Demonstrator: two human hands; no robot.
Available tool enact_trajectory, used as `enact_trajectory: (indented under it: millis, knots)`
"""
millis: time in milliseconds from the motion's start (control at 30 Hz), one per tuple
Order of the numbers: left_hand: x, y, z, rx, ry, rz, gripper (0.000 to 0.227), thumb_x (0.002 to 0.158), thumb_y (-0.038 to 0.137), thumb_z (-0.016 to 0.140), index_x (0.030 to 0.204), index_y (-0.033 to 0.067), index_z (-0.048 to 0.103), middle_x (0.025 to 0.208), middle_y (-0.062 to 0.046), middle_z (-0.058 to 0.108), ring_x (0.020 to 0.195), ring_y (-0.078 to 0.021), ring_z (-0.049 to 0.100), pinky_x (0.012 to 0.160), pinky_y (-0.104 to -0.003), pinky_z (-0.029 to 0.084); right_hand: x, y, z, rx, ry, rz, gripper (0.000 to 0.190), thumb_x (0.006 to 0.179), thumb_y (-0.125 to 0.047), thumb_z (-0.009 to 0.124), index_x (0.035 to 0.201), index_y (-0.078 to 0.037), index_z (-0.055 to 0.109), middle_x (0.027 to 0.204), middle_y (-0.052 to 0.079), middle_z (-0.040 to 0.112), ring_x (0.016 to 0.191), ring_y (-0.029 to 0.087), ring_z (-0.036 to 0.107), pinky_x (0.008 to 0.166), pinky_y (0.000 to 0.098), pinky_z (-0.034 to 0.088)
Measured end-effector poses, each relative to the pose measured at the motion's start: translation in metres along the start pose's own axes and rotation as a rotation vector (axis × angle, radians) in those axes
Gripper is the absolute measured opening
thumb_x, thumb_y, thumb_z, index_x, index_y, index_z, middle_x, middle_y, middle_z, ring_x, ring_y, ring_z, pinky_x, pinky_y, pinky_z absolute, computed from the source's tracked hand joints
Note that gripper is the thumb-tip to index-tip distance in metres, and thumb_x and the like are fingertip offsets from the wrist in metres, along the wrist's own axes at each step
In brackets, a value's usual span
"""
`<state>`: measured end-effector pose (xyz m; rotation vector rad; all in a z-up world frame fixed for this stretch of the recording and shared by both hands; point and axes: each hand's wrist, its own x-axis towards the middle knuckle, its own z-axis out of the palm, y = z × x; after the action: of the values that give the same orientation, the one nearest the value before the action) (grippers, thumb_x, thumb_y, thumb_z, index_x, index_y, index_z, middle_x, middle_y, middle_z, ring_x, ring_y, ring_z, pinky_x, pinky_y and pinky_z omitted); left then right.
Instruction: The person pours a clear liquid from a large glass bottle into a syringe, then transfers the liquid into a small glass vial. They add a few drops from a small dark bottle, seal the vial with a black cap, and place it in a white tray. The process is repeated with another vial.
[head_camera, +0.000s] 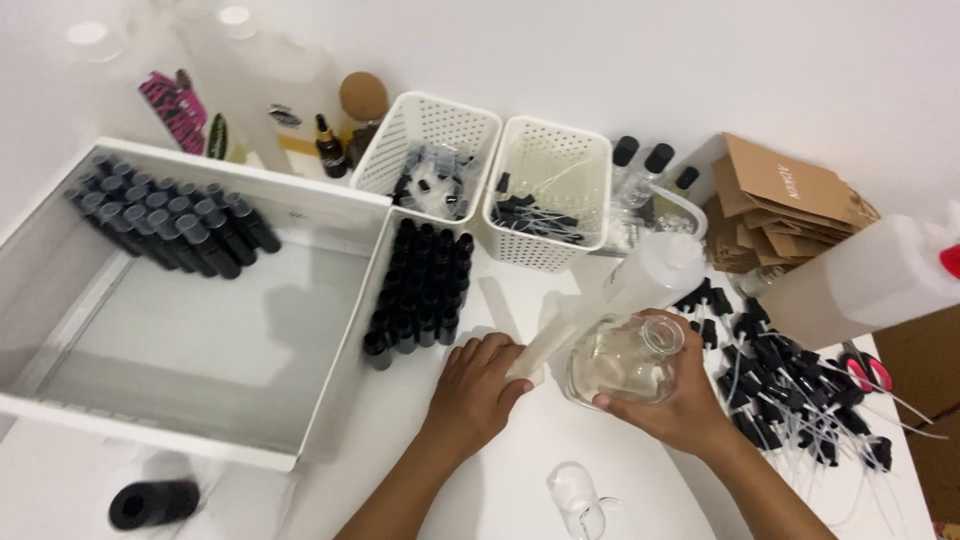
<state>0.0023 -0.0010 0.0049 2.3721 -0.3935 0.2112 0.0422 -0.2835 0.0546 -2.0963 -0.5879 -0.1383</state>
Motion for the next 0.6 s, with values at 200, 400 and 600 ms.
enact_trajectory:
  millis: [200, 400, 600]
  knots:
    - [0.002, 0.001, 0.001, -0.008, 0.036, 0.016, 0.039, 0.095, 0.034, 0.065, 0.125, 0.0095, 0.064, 0.121, -0.005, 0.062, 0.099, -0.0295, 0.057, 0.085, -0.044, 0.044, -0.012, 0.007, -0.003, 0.124, 0.02, 0.08, 0.113, 0.055, -0.025, 0.1, 0.146, -0.013, 0.034, 0.138, 0.009, 0.05, 0.125, 0.022, 0.059, 0.093, 0.0364, 0.057]
    - [0.002, 0.0, 0.002, -0.004, 0.05, 0.036, 0.042, 0.093, 0.036, 0.071, 0.124, 0.009, 0.063, 0.122, -0.005, 0.061, 0.097, -0.0284, 0.057, 0.085, -0.042, 0.044, 0.002, 0.01, -0.025, 0.222, 0.12, -0.155, 0.072, 0.103, -0.072, 0.038, 0.139, -0.01, 0.044, 0.132, 0.016, 0.063, 0.124, 0.03, 0.062, 0.11, 0.048, 0.051]
    - [0.001, 0.003, 0.0, -0.004, 0.059, 0.051, 0.044, 0.095, 0.037, 0.065, 0.126, 0.0062, 0.062, 0.123, -0.007, 0.062, 0.1, -0.0289, 0.058, 0.089, -0.045, 0.045, 0.057, 0.012, -0.043, 0.163, 0.148, 0.207, 0.092, 0.084, -0.037, 0.067, 0.155, -0.011, 0.015, 0.153, 0.027, 0.035, 0.138, 0.037, 0.046, 0.113, 0.0502, 0.043]
